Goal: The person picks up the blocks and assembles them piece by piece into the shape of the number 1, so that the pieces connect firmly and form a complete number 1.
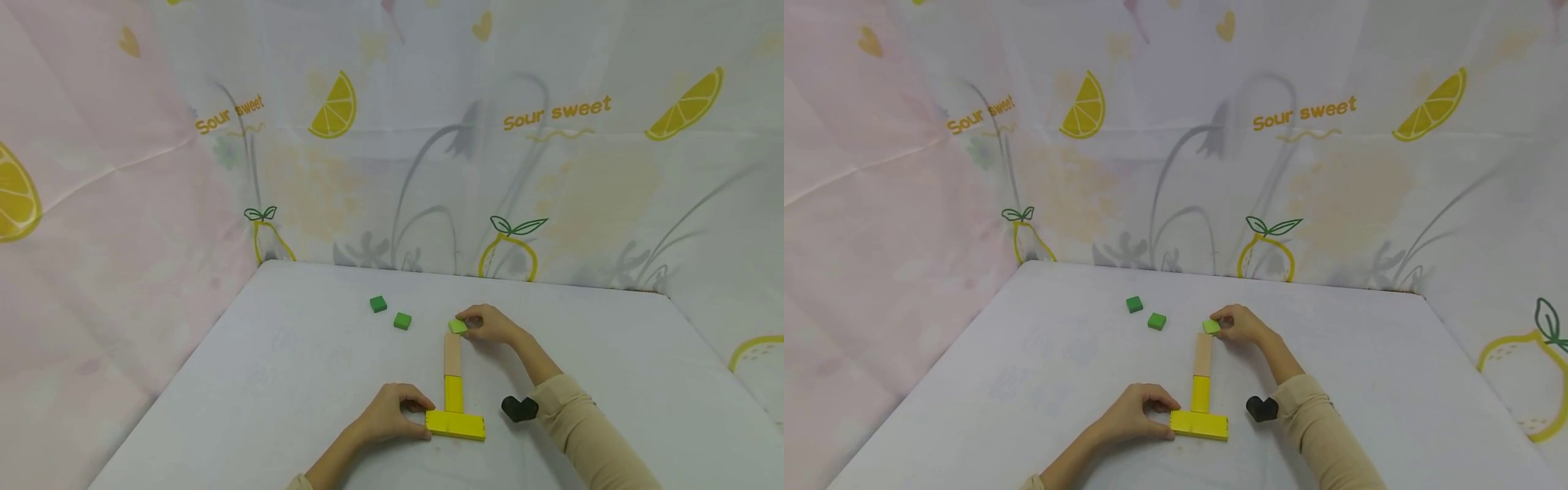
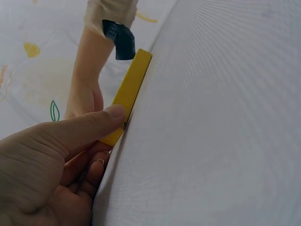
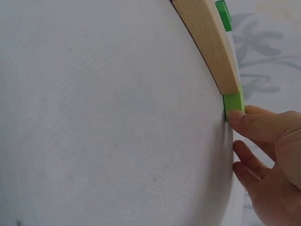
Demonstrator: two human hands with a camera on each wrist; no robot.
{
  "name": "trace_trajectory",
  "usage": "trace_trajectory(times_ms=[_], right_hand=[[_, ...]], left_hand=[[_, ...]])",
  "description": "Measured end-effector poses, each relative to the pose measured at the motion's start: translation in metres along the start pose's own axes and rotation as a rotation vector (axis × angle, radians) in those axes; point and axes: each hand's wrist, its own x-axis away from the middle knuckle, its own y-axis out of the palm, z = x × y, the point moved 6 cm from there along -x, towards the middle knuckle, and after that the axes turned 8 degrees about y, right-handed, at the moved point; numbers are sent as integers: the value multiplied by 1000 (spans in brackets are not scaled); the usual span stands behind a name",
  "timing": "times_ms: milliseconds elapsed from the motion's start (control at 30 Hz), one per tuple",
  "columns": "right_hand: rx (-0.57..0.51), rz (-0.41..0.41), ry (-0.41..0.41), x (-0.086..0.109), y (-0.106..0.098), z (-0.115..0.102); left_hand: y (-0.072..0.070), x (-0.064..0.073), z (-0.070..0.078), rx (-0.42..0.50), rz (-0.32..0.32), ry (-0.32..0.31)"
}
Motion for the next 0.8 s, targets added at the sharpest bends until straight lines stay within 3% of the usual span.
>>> trace_trajectory(times_ms=[800], right_hand=[[-15,-5,47,0,0,2]], left_hand=[[0,1,0,0,-2,-20]])
